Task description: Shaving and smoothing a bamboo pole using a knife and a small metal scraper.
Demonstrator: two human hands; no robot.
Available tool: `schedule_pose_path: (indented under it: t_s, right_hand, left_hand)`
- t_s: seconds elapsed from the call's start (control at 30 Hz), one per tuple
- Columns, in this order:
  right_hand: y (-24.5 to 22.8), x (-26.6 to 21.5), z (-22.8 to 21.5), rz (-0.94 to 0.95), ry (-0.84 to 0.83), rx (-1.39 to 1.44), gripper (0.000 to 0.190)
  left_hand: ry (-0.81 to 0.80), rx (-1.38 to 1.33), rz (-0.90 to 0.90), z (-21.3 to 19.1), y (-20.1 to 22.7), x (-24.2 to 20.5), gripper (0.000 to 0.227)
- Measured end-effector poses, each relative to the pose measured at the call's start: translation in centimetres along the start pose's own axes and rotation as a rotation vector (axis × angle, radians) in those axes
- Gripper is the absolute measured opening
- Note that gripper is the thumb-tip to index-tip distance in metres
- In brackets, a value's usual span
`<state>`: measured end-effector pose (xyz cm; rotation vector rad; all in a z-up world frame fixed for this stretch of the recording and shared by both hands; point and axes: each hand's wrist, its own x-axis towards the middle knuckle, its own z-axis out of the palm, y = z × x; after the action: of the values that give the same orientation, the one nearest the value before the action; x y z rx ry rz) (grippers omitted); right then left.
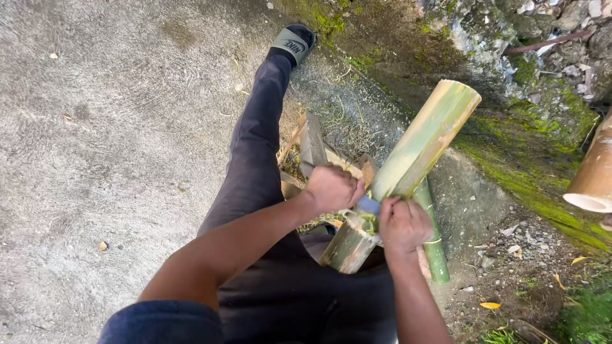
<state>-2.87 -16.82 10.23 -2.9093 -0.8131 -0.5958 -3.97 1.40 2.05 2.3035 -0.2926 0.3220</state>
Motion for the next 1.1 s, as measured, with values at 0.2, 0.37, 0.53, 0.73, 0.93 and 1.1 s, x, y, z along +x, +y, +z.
schedule_pose_path:
  t_s: [0.2,0.37,0.53,0.73,0.93,1.1]
  right_hand:
    - [0.4,-0.1,0.0,0.020,-0.071,-0.047,0.034]
    - [-1.2,-1.6,-1.1,0.026,-0.042,0.023,0.035]
    - [0.2,-1.1,0.1,0.048,-0.060,-0.011,0.034]
    - [-0.2,-2.7,-0.6,0.077,-0.097,0.020,0.033]
    - [-0.7,-2.0,-1.0,0.062,-0.045,0.012,0.030]
    - [-0.2,-2.2,-0.3,0.045,-0.049,0.048,0.030]
  left_hand:
    - [0.110,0.067,0.015,-0.2,0.0,1.7,0.047]
    - [0.003,-0.015,0.026,-0.8,0.8,-2.1,0.049]
    - [-0.073,-0.006,-0.031,0.2,0.3,0.0,0.046]
    - [-0.146,0.028,-0.001,-0.7,1.2,-1.7,0.049]
    - [-0.231,0.106,0.000,-0.6,1.0,-0.6,0.046]
    - [-0.037,0.014,0.014,-0.9,1.2,-1.5,0.051]
